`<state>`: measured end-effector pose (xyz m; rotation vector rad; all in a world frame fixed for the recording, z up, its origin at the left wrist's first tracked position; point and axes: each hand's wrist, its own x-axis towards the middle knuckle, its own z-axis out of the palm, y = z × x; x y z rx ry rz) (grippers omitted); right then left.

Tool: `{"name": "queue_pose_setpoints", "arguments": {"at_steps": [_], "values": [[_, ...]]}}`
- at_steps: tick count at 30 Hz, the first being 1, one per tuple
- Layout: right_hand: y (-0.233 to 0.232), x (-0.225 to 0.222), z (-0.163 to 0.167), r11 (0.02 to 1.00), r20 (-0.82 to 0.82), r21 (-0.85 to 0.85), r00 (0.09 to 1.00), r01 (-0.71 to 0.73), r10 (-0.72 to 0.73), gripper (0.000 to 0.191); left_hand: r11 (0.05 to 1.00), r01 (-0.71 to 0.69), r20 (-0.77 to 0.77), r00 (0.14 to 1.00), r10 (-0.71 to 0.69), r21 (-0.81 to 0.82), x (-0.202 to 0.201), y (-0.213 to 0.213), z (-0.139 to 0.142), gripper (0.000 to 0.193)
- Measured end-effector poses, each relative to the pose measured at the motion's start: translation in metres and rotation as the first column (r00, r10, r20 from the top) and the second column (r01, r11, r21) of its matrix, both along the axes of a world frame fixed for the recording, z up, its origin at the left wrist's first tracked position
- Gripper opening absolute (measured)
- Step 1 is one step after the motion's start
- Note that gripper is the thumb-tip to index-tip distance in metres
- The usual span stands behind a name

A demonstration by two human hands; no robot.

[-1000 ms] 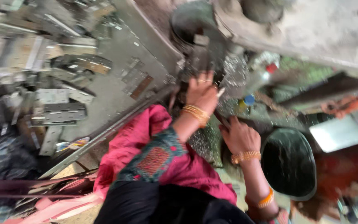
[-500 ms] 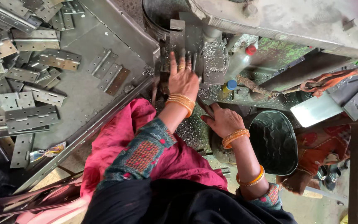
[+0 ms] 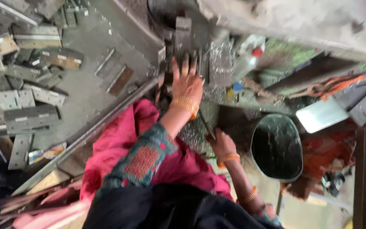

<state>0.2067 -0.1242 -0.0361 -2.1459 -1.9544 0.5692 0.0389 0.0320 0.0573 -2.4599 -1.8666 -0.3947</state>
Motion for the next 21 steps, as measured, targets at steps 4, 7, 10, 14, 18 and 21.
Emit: {"name": "queue_pose_setpoints", "arguments": {"at_steps": [4,7,10,14,18,21], "values": [[0.022,0.015,0.021,0.999,0.199,-0.025,0.98,-0.028,0.032,0.049,0.999,-0.046,0.001,0.999,0.046,0.023,0.003,0.006,-0.001,0.044],[0.012,0.009,0.021,1.0,0.059,0.015,0.998,-0.016,0.015,0.044,0.999,-0.051,0.043,0.998,0.051,0.007,0.005,0.01,-0.003,0.043],[-0.006,-0.005,0.01,0.999,-0.003,0.04,1.0,0.028,-0.028,0.045,0.997,-0.048,0.088,0.995,0.043,0.058,0.003,0.01,-0.004,0.045],[0.005,0.004,0.01,0.998,0.118,-0.064,0.993,0.005,0.003,0.049,0.997,-0.009,-0.036,0.999,0.007,-0.07,0.001,0.017,-0.002,0.037],[0.015,0.013,0.017,1.0,0.086,0.004,0.996,-0.024,0.024,0.042,0.998,-0.045,-0.067,0.997,0.043,-0.035,0.006,0.033,0.001,0.043],[0.003,0.003,0.011,0.999,-0.051,-0.033,0.998,0.042,-0.044,0.043,0.991,-0.071,-0.036,0.996,0.076,0.114,0.007,0.032,0.0,0.048]]}}
